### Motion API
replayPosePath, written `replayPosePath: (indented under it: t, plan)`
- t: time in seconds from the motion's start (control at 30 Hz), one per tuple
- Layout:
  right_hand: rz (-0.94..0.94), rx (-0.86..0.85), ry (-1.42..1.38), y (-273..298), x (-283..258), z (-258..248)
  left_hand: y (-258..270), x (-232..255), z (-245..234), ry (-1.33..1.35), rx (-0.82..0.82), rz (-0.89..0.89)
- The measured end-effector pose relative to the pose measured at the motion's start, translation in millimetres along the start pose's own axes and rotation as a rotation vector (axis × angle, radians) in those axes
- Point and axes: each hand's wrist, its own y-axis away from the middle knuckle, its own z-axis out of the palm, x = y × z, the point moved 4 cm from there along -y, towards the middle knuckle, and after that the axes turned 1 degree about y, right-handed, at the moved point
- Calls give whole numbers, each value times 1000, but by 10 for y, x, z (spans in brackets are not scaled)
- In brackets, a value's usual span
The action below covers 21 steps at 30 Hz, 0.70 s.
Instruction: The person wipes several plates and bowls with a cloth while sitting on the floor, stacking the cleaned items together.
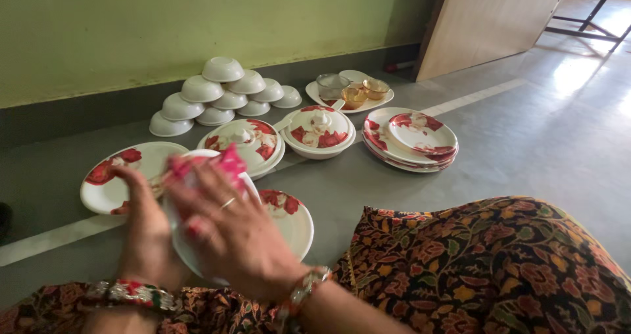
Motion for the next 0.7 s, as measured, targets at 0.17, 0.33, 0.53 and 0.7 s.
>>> replayPosePath:
  t: [0.17,0.33,0.53,0.7]
  plan:
    - [298,83,-51,-32,279,-222,-60,-144,53,-86,-112,34]
    - [80,86,-4,6,-113,-234,-139,-62,60,22,-189,121]
    - [226,316,-25,-127,-101,-486,-122,-236,58,-30,-102,2]
    - [522,389,-112,-63,657,-589,-75,-317,68,-281,-358,14]
